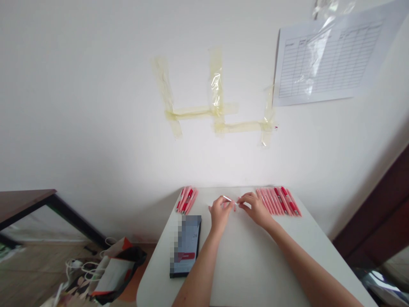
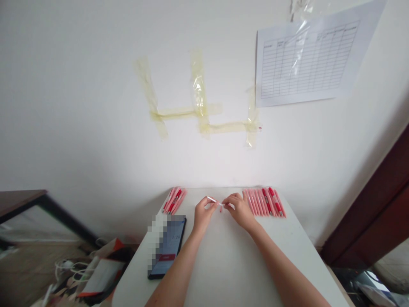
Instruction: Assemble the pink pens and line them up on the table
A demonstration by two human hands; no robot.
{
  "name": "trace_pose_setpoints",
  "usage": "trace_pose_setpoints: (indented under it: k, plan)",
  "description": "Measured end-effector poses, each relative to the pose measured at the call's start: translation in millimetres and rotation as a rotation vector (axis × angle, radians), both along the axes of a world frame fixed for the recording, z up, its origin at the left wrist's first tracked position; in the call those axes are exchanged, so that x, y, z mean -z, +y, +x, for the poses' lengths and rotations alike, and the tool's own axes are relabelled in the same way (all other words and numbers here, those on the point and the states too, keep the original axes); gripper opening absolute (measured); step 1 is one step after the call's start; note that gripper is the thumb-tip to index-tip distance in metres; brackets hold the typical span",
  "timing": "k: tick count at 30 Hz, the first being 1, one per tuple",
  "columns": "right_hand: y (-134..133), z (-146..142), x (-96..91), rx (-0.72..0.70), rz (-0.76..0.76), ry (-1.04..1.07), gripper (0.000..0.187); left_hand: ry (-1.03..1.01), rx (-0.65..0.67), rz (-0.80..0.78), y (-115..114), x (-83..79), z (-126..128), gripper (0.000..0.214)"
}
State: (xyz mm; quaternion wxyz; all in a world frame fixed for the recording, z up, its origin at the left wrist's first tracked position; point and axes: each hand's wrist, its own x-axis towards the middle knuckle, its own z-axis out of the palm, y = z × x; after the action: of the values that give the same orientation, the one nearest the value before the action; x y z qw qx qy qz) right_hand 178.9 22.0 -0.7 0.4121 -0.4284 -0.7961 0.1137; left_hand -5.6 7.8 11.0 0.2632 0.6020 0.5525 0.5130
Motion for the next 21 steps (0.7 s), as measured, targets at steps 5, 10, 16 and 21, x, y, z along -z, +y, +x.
trace_pose_setpoints:
  k: [5,10,16,21]
  plan:
    - [-4.9,-4.8,-1.3,-0.048,-0.027,-0.075,0.021,0.095,-0.059,0.058,-2.0,-7.3,-1.0,0.02]
    - [-6.0,-7.8,-0.4,0.045,-0.052,-0.059,0.014,0.249,-0.142,0.02,-7.1,-8.4,0.6,0.013]
    - [4.1,6.1,2.5,0.177,-0.061,0.098,0.007,0.512,-0.3,-0.061,-9.9,-0.3,-2.0,0.013]
    - [14.3,17.5,9.8,0.207,-0.14,0.215,0.013,0.637,-0.35,-0.158,-11.2,0.8,-3.4,0.016]
